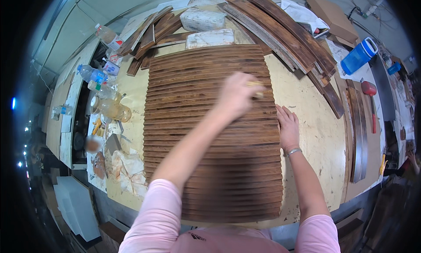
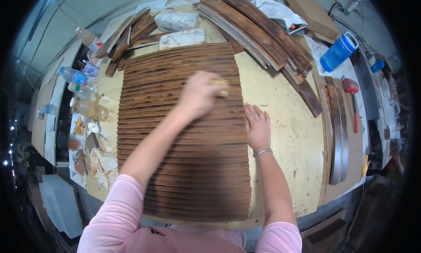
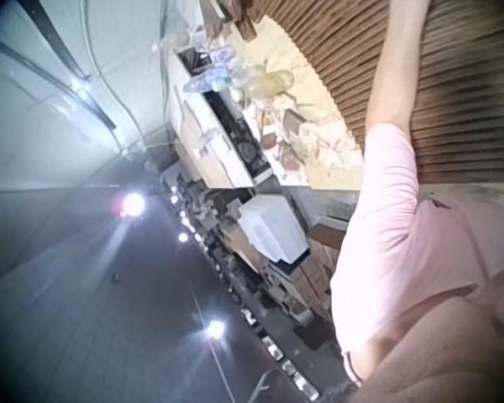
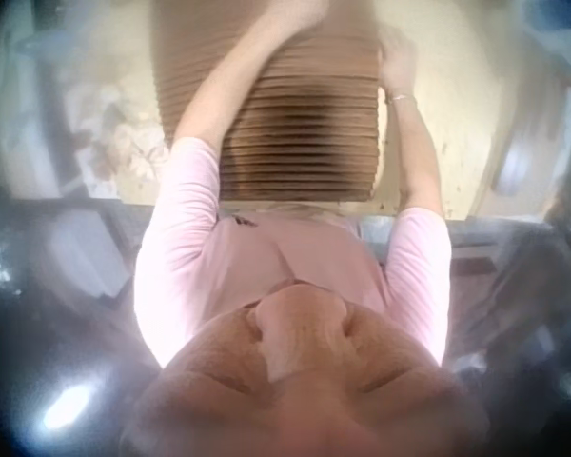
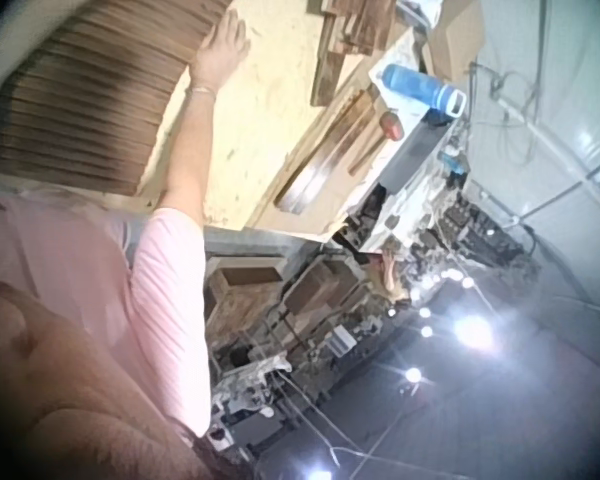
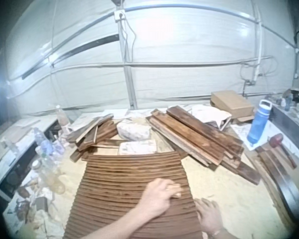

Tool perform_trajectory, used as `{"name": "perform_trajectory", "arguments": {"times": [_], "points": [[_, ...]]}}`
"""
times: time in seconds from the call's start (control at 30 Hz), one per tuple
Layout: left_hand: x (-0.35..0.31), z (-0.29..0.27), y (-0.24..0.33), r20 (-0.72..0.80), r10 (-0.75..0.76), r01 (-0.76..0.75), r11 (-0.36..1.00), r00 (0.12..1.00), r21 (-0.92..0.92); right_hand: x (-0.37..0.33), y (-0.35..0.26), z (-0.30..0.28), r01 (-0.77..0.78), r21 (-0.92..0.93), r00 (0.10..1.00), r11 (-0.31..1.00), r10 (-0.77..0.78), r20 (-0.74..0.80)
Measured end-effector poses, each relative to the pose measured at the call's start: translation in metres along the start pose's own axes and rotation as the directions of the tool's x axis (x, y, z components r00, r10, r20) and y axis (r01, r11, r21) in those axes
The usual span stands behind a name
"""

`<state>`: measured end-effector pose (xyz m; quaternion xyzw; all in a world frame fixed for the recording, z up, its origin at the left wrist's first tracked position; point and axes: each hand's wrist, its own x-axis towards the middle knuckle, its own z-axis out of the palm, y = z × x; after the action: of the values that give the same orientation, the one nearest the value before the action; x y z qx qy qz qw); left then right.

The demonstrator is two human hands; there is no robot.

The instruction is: The person wipes a wooden board with a cloth, aligns it with other slats on a table, and then uses a yellow block to rub the surface of the assembled wood panel.

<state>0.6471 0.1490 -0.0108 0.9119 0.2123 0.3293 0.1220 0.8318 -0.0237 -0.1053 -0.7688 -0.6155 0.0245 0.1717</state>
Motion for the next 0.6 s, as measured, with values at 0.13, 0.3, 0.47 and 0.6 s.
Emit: {"name": "perform_trajectory", "arguments": {"times": [0.13,0.3,0.47,0.6], "points": [[0.010,0.060,0.027,0.127,0.026,-0.018,0.998,0.992,-0.067,0.001,0.004,0.003,0.001,-0.049,1.000,0.999,0.000,0.019],[-0.052,-0.041,-0.034,0.169,-0.088,0.066,0.989,0.982,0.130,-0.002,0.002,0.000,-0.009,-0.005,1.000,1.000,0.009,-0.007],[-0.110,-0.120,-0.078,0.087,-0.356,0.289,0.860,0.931,0.421,-0.001,-0.002,0.002,-0.002,-0.024,1.000,1.000,0.002,-0.007],[-0.059,-0.045,-0.043,0.100,-0.172,0.148,0.966,0.980,0.210,-0.002,0.000,0.002,-0.006,-0.029,1.000,1.000,0.006,0.001]]}}
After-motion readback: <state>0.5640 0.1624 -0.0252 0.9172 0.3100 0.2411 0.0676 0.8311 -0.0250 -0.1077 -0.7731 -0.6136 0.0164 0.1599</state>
